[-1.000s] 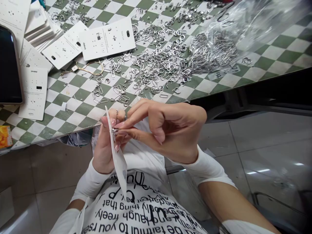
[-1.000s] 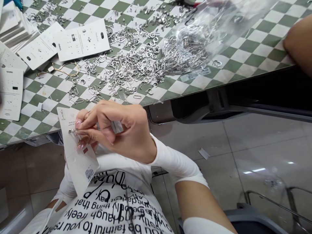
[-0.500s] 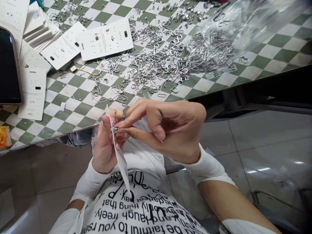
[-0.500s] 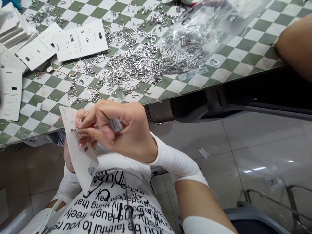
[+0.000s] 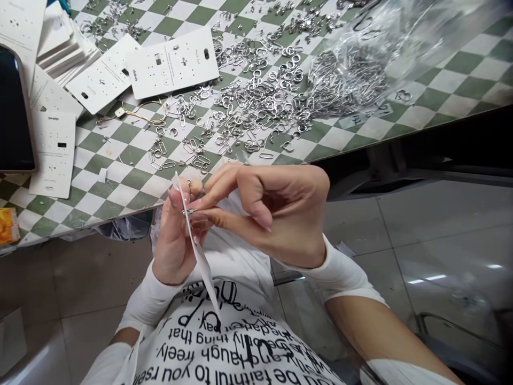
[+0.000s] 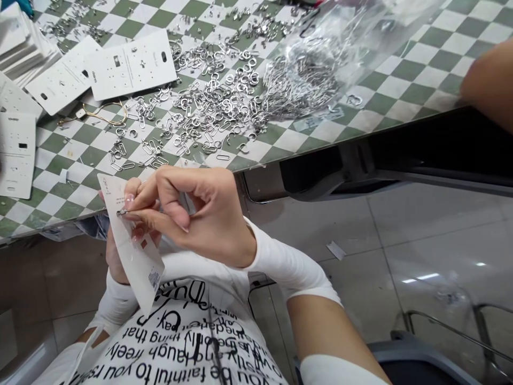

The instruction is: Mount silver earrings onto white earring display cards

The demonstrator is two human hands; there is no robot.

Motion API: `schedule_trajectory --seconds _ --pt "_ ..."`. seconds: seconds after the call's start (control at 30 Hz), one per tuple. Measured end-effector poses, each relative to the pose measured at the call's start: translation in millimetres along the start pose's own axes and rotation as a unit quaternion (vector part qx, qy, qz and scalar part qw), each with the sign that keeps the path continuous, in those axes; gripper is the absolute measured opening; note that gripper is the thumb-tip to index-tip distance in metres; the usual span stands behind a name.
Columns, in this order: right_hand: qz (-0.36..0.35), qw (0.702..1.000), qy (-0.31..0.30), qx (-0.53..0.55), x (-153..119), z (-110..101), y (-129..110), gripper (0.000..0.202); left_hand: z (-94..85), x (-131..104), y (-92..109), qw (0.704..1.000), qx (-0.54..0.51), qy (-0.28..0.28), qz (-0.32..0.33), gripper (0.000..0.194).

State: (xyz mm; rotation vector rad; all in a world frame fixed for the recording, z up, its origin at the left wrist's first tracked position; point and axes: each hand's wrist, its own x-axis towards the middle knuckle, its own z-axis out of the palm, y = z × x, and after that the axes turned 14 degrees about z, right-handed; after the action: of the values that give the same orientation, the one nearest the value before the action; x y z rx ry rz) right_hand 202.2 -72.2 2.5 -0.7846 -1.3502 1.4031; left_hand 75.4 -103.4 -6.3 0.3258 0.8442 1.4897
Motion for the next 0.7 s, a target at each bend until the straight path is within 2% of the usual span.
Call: schedule_trajectory --seconds 0.13,0.3,0.53,0.7 --pt "0.000 1.000 0.004 -0.002 -0.3 0.1 -0.2 0.052 0.2 0.1 -2.4 0.999 -0.038 -0.026 0.021 0.043" --pt "-0.011 1.000 0.012 -0.016 -0.3 0.4 2.3 0.050 -0.3 -1.8 -2.8 0.998 -0.054 -0.032 0.028 0.035" --pt "-0.007 1.000 0.021 0.016 2.2 -1.6 10.2 0.052 -9.0 1.1 -2.1 0.996 -0.050 -0.079 -0.007 0.038" --pt "-0.011 0.999 0.024 0.027 1.6 -1.9 12.7 0.050 -18.6 0.7 -2.8 0.994 -0.030 -0.104 0.004 0.043"
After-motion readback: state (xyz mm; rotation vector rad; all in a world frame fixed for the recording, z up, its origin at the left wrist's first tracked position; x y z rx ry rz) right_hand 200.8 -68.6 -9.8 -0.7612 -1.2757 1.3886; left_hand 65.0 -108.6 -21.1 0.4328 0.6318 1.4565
